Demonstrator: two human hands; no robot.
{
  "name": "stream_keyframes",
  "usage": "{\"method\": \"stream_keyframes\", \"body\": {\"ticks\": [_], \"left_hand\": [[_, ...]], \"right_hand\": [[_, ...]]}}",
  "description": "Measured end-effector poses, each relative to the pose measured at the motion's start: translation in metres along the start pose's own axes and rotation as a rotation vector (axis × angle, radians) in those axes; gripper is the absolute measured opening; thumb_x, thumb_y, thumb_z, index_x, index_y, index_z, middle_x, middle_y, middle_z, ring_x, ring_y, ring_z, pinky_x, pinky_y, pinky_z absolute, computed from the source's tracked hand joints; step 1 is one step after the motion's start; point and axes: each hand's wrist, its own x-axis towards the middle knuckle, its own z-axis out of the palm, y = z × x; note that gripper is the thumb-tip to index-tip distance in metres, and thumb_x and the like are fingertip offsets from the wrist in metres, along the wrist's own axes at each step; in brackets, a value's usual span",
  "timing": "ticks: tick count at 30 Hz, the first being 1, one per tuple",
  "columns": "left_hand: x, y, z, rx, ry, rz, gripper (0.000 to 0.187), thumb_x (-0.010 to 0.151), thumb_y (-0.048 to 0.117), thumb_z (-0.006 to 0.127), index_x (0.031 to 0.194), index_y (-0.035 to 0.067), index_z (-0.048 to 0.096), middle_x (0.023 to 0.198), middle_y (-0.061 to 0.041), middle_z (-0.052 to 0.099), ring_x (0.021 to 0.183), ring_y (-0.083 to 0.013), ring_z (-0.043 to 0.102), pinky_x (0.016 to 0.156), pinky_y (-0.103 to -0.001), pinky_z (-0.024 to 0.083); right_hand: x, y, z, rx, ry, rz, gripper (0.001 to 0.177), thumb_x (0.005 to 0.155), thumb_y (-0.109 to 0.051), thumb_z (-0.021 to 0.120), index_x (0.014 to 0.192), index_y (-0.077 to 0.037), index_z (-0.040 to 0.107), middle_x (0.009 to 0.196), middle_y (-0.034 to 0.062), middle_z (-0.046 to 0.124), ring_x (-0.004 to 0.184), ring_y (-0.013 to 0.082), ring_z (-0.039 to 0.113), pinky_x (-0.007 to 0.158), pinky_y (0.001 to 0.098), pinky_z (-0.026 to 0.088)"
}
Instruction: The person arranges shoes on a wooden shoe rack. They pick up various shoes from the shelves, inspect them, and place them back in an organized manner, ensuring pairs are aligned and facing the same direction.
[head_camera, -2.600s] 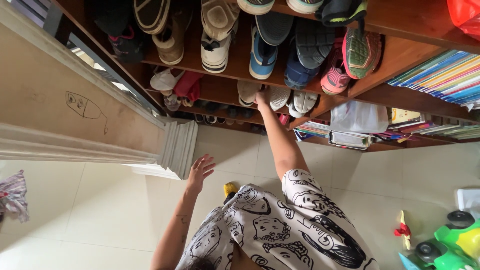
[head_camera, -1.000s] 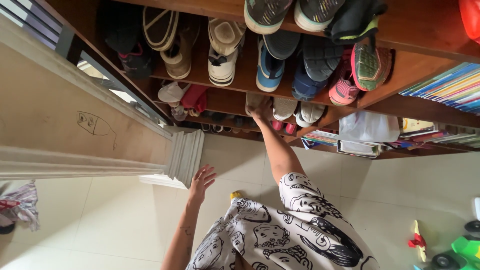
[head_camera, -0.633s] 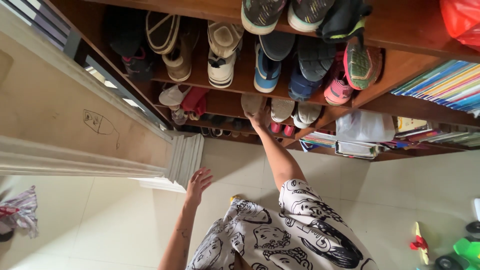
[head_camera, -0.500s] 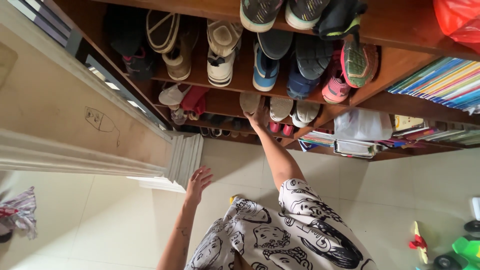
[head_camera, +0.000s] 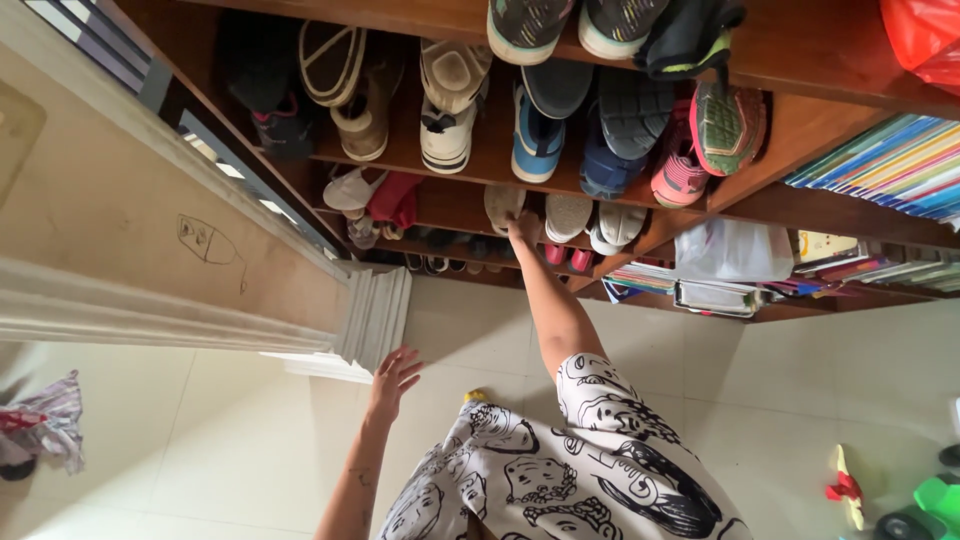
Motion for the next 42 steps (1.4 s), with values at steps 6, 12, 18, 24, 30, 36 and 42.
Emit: {"method": "stream_keyframes", "body": {"ticks": [6,12,18,24,30,36,42], "left_hand": [[0.020,0.005,0.006,0.041,-0.047,-0.001,0.049,0.105,0.027,0.052,0.151,0.010,0.048,0.145,-0.023,0.056,0.126,-0.0438,0.060,0.104,-0.057,0.045],[0.045,0.022,0.029,0.120,-0.091,0.064,0.047,0.105,0.026,0.052,0.148,0.007,0.049,0.142,-0.024,0.058,0.126,-0.0444,0.059,0.105,-0.058,0.043],[0.109,0.043,0.075,0.211,-0.166,0.081,0.053,0.103,0.033,0.056,0.149,0.008,0.047,0.143,-0.022,0.057,0.127,-0.0454,0.058,0.105,-0.061,0.044],[0.169,0.065,0.161,0.272,-0.247,0.050,0.054,0.102,0.027,0.058,0.151,0.009,0.046,0.138,-0.018,0.064,0.122,-0.0401,0.064,0.107,-0.059,0.043],[0.234,0.069,0.229,0.293,-0.232,0.048,0.060,0.103,0.030,0.064,0.155,0.017,0.039,0.147,-0.017,0.055,0.125,-0.0398,0.062,0.103,-0.064,0.047],[0.207,0.093,0.276,0.301,-0.191,0.141,0.065,0.107,0.022,0.052,0.164,0.016,0.021,0.167,-0.014,0.026,0.150,-0.0439,0.028,0.117,-0.072,0.023],[0.228,0.077,0.286,0.314,-0.225,0.184,0.064,0.106,0.022,0.055,0.162,0.017,0.024,0.162,-0.013,0.032,0.145,-0.0426,0.034,0.113,-0.070,0.028]], "right_hand": [[0.031,0.037,0.040,0.655,-0.007,0.273,0.022,0.079,-0.012,0.079,0.094,0.002,0.070,0.063,0.0197,0.069,0.056,0.0317,0.073,0.050,0.0432,0.064],[-0.009,0.016,-0.015,0.980,-0.112,0.270,0.027,0.087,-0.012,0.079,0.107,0.002,0.069,0.086,0.0243,0.070,0.075,0.0361,0.077,0.074,0.0489,0.066],[-0.008,0.038,0.000,1.018,-0.170,0.338,0.033,0.099,-0.014,0.068,0.121,0.008,0.057,0.100,0.0203,0.063,0.083,0.0357,0.075,0.080,0.0485,0.066],[-0.010,0.035,-0.009,0.963,-0.213,0.409,0.032,0.098,-0.020,0.066,0.116,0.005,0.056,0.085,0.0212,0.068,0.070,0.0340,0.076,0.071,0.0503,0.067],[-0.014,0.030,-0.007,0.993,-0.187,0.418,0.030,0.097,-0.016,0.065,0.118,0.000,0.050,0.080,0.0228,0.069,0.063,0.0345,0.074,0.065,0.0514,0.067],[-0.015,0.033,0.008,0.703,-0.058,0.266,0.021,0.090,-0.013,0.070,0.105,-0.002,0.061,0.073,0.0188,0.073,0.056,0.0300,0.073,0.050,0.0444,0.066],[-0.025,0.019,-0.004,0.278,0.040,0.172,0.025,0.082,-0.037,0.075,0.089,-0.013,0.078,0.070,0.0137,0.074,0.070,0.0337,0.075,0.067,0.0461,0.063]]}}
